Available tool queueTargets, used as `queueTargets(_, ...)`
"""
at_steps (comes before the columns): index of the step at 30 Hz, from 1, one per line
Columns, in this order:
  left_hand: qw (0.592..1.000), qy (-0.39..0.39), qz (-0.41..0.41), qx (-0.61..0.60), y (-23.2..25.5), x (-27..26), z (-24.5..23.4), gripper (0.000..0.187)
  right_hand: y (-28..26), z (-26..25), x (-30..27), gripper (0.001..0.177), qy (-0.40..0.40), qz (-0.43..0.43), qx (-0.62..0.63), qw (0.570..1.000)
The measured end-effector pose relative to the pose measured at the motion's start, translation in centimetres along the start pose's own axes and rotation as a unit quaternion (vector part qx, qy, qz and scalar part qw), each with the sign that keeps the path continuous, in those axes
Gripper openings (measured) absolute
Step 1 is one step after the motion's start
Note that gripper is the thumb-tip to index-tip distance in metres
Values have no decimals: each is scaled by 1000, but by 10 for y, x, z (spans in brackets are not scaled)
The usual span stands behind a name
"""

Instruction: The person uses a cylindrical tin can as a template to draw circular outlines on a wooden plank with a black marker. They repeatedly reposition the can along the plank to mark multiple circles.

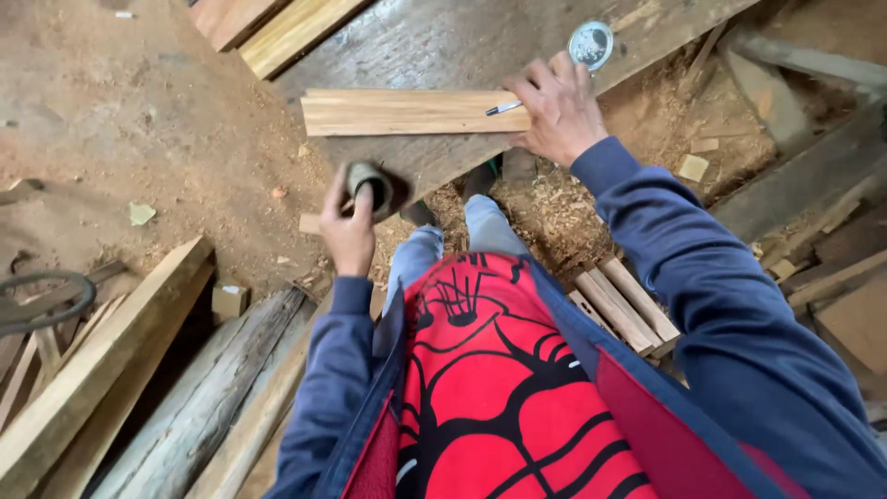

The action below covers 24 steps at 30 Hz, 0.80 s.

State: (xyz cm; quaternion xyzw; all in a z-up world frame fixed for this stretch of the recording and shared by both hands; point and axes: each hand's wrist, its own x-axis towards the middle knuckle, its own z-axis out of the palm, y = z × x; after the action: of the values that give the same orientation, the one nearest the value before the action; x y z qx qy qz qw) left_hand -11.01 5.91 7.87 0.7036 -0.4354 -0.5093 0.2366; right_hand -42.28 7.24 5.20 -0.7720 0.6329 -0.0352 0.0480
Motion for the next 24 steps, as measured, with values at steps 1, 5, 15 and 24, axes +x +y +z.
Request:
queueTargets(1,999,4,44,14,-8,2,5,37,0,1,-1,71,-10,-6,-23,1000)
queueTargets(5,987,45,147,43,-22,13,19,25,-10,-10,11,63,-2,-25,-27,999)
queueTargets(15,991,45,48,-114,-27,4,18,38,-9,23,11,39,-7,-9,-48,999)
queueTargets(24,986,39,144,-77,-28,-11,-3,43,-11,-10,14,86,33,-17,44,998)
